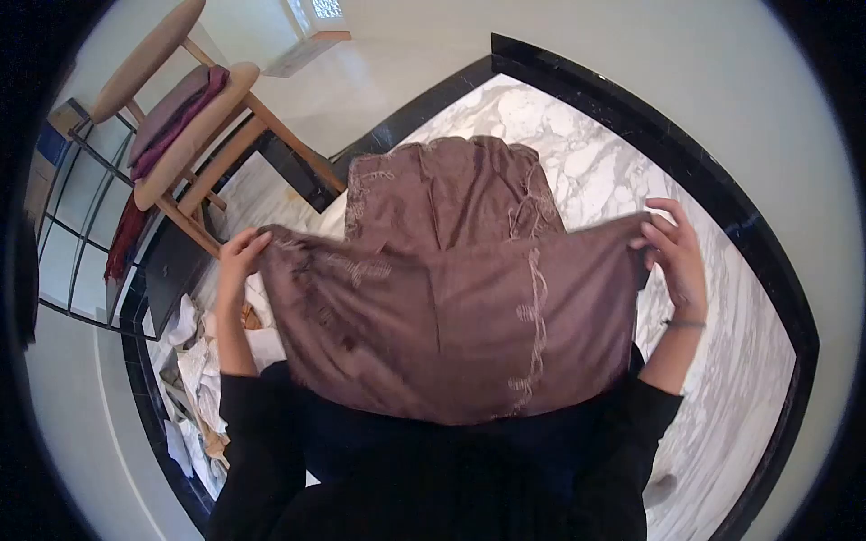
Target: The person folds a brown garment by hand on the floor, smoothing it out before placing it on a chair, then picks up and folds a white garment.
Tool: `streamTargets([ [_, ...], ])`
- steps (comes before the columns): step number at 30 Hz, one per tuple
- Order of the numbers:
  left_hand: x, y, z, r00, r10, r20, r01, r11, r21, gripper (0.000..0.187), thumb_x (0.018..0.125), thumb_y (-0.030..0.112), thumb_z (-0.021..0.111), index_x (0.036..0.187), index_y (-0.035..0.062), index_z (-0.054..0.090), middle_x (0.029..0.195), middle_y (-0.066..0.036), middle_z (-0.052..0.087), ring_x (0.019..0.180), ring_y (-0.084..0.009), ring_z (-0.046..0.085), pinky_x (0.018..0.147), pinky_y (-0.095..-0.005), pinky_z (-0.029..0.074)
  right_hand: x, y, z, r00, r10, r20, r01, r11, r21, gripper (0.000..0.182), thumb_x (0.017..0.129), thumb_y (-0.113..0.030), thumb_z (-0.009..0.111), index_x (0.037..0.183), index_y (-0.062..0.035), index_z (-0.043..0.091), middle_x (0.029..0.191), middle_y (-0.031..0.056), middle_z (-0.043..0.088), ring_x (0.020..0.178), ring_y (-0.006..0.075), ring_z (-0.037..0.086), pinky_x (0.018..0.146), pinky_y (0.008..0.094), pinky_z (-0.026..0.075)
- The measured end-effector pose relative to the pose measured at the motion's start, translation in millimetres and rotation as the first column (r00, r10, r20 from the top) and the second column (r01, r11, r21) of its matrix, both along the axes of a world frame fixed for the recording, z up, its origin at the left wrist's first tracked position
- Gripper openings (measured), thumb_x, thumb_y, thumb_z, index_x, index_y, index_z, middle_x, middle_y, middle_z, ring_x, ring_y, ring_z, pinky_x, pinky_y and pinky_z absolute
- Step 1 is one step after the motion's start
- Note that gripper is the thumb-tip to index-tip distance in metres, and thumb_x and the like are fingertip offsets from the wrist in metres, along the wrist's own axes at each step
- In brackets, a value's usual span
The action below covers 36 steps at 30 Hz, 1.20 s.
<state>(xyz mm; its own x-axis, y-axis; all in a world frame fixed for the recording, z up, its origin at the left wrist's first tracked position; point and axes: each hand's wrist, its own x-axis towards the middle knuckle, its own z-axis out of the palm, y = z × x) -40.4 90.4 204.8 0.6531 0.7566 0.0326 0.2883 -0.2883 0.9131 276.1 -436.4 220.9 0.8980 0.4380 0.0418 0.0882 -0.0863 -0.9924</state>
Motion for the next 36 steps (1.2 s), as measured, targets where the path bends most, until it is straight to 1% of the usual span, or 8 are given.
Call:
streamTargets([
  [4, 83.9, 49.6, -44.8, 0.98, 0.148, 0.132, -0.131, 0.983, -0.13, 0.02, 0.085, 0.023, 0.074, 0.098, 0.008, 0.071, 0.076, 0.005, 0.061, 0.054, -0.0038, 0.052, 0.049, -0.0173, 0.032, 94.8, 71.6, -52.4, 0.988, -0.142, -0.062, 0.143, 0.989, 0.019, 0.022, 0.09, -0.011, 0.067, 0.104, -0.0078, 0.05, 0.094, 0.0083, 0.067, 0.087, 0.0169, 0.07, 0.062, 0.0246, 0.05],
  [8, 163.0, 95.6, -80.1, 0.932, 0.111, 0.345, 0.017, 0.937, -0.349, 0.044, 0.092, 0.021, 0.064, 0.133, 0.0079, 0.052, 0.111, -0.005, 0.064, 0.098, -0.0183, 0.066, 0.082, -0.0316, 0.054, 189.0, 150.6, -119.9, 0.983, -0.18, -0.025, 0.179, 0.934, 0.31, 0.023, 0.089, 0.001, 0.061, 0.111, 0.0027, 0.053, 0.104, 0.0166, 0.062, 0.093, 0.0253, 0.069, 0.072, 0.0301, 0.06],
  [11, 198.0, 71.4, -94.7, 0.912, 0.016, 0.41, 0.106, 0.956, -0.273, 0.074, 0.093, 0.021, 0.063, 0.154, 0.0141, 0.022, 0.143, -0.015, 0.047, 0.126, -0.0263, 0.051, 0.091, -0.034, 0.052, 210.1, 204.1, -163.5, 0.962, -0.073, 0.262, 0.006, 0.969, 0.246, 0.083, 0.079, -0.003, 0.073, 0.148, -0.0006, 0.027, 0.152, 0.0271, 0.026, 0.144, 0.0382, 0.024, 0.115, 0.0397, 0.027],
  [15, 195.2, 30.5, -151.6, 0.992, -0.011, 0.127, 0.028, 0.99, -0.137, 0.079, 0.091, 0.026, 0.066, 0.154, 0.0133, 0.02, 0.149, -0.018, 0.04, 0.131, -0.0274, 0.045, 0.1, -0.0364, 0.044, 167.3, 225.1, -202.6, 0.768, 0.05, 0.638, 0.103, 0.974, -0.201, 0.117, 0.073, -0.015, 0.082, 0.155, -0.0093, -0.002, 0.155, 0.0335, -0.006, 0.147, 0.0428, 0.001, 0.119, 0.0431, 0.014],
  [21, 95.1, -37.6, -287.9, 0.851, -0.335, -0.405, 0.386, 0.922, 0.047, 0.084, 0.083, 0.04, 0.072, 0.15, 0.0115, 0.03, 0.154, -0.022, 0.025, 0.142, -0.0402, 0.026, 0.113, -0.051, 0.028, 55.7, 162.8, -231.8, 0.848, 0.407, 0.34, -0.263, 0.879, -0.398, 0.108, 0.073, -0.014, 0.082, 0.155, -0.0186, 0.012, 0.158, 0.0276, -0.002, 0.146, 0.0448, 0.004, 0.117, 0.0472, 0.021],
  [24, 76.4, -90.4, -239.9, 0.531, -0.185, -0.827, 0.534, 0.831, 0.157, 0.084, 0.083, 0.045, 0.069, 0.152, 0.0225, 0.026, 0.159, -0.018, 0.013, 0.146, -0.0404, 0.016, 0.11, -0.0663, 0.022, 26.7, 122.8, -261.3, 0.881, 0.44, 0.175, -0.266, 0.765, -0.587, 0.101, 0.074, -0.02, 0.081, 0.154, -0.0199, 0.019, 0.159, 0.0243, 0.001, 0.146, 0.0447, 0.003, 0.114, 0.0572, 0.022],
  [26, 77.5, -92.6, -265.1, 0.604, -0.187, -0.775, 0.528, 0.822, 0.213, 0.084, 0.084, 0.05, 0.066, 0.153, 0.0293, 0.023, 0.161, -0.014, 0.007, 0.147, -0.0406, 0.009, 0.106, -0.0725, 0.018, 14.2, 109.3, -258.1, 0.91, 0.414, -0.011, -0.244, 0.515, -0.822, 0.098, 0.075, -0.026, 0.08, 0.154, -0.0214, 0.022, 0.16, 0.0218, 0.003, 0.146, 0.0442, 0.001, 0.112, 0.0645, 0.02],
  [36, 69.9, -124.4, -259.2, 0.511, -0.303, -0.804, 0.642, 0.756, 0.123, 0.089, 0.082, 0.067, 0.056, 0.154, 0.0365, 0.014, 0.163, -0.005, -0.004, 0.148, -0.0375, -0.005, 0.104, -0.0779, 0.008, 1.9, 79.3, -253.8, 0.946, 0.301, -0.12, -0.209, 0.281, -0.937, 0.097, 0.07, -0.039, 0.081, 0.151, -0.0227, 0.03, 0.162, 0.0124, 0.007, 0.148, 0.0387, -0.005, 0.108, 0.0738, 0.011],
])
